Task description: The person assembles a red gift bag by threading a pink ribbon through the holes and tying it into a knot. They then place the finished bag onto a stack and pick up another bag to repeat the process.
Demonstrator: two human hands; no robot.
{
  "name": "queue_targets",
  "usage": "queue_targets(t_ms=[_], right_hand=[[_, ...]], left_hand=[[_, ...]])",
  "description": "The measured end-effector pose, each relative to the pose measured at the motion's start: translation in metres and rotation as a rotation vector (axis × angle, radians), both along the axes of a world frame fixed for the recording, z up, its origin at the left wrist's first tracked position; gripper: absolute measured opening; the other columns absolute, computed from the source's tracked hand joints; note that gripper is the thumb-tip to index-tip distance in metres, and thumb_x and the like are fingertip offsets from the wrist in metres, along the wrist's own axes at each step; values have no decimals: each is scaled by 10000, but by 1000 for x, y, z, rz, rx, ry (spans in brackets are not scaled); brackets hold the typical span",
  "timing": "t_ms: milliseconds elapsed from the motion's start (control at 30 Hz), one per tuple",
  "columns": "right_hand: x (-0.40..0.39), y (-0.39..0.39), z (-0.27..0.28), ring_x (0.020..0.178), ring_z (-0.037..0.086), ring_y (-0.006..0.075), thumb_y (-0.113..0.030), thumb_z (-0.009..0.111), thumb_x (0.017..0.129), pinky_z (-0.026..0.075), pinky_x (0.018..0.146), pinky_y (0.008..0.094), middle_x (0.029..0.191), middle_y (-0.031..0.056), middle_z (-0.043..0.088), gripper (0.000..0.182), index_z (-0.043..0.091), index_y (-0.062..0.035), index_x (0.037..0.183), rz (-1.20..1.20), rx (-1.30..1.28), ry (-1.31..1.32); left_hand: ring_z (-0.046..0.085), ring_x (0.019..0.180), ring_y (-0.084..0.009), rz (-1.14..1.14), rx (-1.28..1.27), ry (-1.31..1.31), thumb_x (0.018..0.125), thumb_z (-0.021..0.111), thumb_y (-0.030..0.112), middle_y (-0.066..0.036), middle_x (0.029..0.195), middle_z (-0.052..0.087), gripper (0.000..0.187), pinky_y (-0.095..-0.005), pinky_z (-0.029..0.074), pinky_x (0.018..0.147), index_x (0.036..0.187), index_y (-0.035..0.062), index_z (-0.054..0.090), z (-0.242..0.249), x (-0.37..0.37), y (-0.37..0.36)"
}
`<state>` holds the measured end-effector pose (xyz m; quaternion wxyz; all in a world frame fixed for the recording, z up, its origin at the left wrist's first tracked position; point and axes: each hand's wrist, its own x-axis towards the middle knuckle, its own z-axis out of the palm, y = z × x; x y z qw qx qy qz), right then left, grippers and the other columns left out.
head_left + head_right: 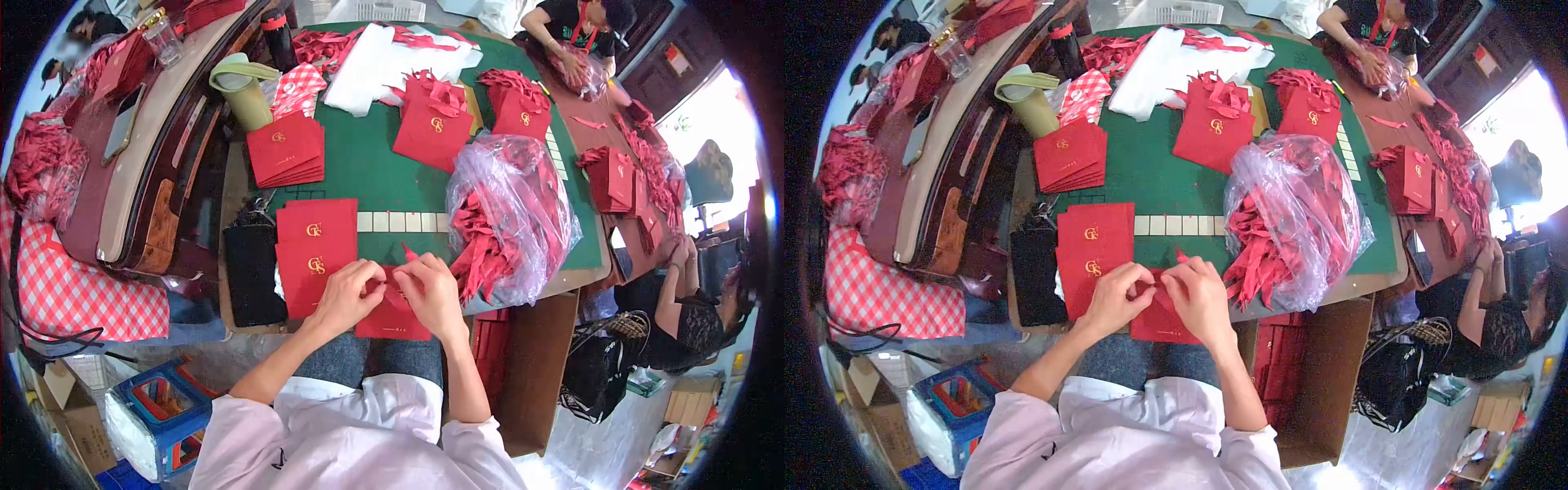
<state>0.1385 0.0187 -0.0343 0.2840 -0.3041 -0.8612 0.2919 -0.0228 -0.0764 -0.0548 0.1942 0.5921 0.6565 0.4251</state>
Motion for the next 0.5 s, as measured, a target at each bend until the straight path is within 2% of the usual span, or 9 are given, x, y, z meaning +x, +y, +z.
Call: queue_targets(t_ms=[67,133,200,233,300,433,500], right_hand=[[0,9,0,778,640,318,-76,681,850,512,702,393,869,133,636,85,718,-32,912,48,-12,-54],[-1,17,3,775,630,339,-96,685,841,503,703,408,836,131,637,88,729,-38,891,95,-24,-108],[-1,25,7,804,644,342,-185,701,833,506,710,424,830,146,664,155,745,-39,861,181,-210,-175],[-2,29,6,804,644,342,-185,701,833,506,710,424,830,146,664,155,745,-39,861,178,-209,-175],[-4,37,-1,726,675,285,-189,714,812,519,675,389,767,144,683,165,758,-38,859,227,-439,-123],[-10,39,-10,690,693,230,-186,716,799,526,658,352,754,144,703,165,765,-43,863,225,-521,-43],[-14,34,-21,700,695,183,-175,723,789,526,659,326,748,125,710,166,761,-30,863,84,-533,-18]], left_hand=[[571,586,-177,-23,35,34,795,747,93,-70,813,623,185,-326,466,535,906,35,611,1,1,-1],[583,627,-228,-54,118,84,813,728,77,-84,804,616,140,-344,482,572,884,38,613,1,2,-2],[588,656,-254,-67,157,115,817,721,72,-91,801,612,126,-356,486,592,875,40,614,-1,3,-1],[592,685,-279,-78,194,142,821,714,67,-97,797,608,112,-367,489,612,867,42,614,-3,4,0],[593,704,-289,-89,207,156,820,709,61,-100,796,608,106,-374,488,623,860,43,612,-3,6,2],[591,716,-282,-42,200,124,819,702,55,-96,792,605,101,-382,478,620,847,43,605,3,8,5],[586,709,-277,-21,175,112,818,705,63,-95,786,601,107,-377,472,614,846,43,604,4,5,8]])
